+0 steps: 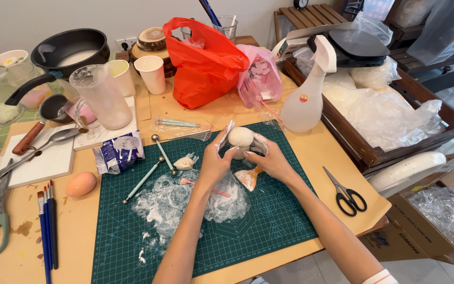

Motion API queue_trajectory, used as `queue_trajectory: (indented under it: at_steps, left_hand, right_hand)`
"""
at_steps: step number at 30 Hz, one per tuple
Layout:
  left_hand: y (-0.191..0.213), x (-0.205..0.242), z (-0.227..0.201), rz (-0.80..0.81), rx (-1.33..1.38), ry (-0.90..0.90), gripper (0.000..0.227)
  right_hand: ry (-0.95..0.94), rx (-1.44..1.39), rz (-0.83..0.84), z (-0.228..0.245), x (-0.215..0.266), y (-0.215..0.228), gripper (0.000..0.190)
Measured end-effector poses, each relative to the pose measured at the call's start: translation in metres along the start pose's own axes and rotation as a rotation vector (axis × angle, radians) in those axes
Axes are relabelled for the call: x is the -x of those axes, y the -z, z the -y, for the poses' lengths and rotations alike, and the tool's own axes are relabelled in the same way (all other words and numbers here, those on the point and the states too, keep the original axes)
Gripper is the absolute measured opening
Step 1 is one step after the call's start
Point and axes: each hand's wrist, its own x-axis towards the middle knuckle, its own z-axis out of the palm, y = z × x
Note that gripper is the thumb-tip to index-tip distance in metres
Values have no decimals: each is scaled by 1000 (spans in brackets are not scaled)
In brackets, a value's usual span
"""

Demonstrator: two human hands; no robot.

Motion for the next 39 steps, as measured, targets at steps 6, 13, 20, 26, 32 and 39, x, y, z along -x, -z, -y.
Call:
queue_trajectory:
  at_steps: [6, 13, 20, 26, 32, 39]
  left_hand:
    - [4, 0, -13, 31, -4, 76, 66]
    - [2, -1, -3, -49, 128, 115, 50]
    - [0, -1, -6, -62, 157, 117, 47]
    - [1, -1, -4, -71, 144, 129, 49]
    - [-4, -2, -23, -76, -47, 64, 66]
    - [-2, -11, -50, -179, -198, -79, 56]
  right_hand:
    - [11, -44, -25, -14, -1, 4, 67]
    - [36, -138, -38, -10, -2, 4, 71]
    - [43, -111, -22, -14, -2, 4, 76]
    - [36, -87, -35, -4, 1, 1, 79]
    - [36, -78, -41, 1, 2, -1, 77]
    - [156, -55, -39, 31, -3, 3, 71]
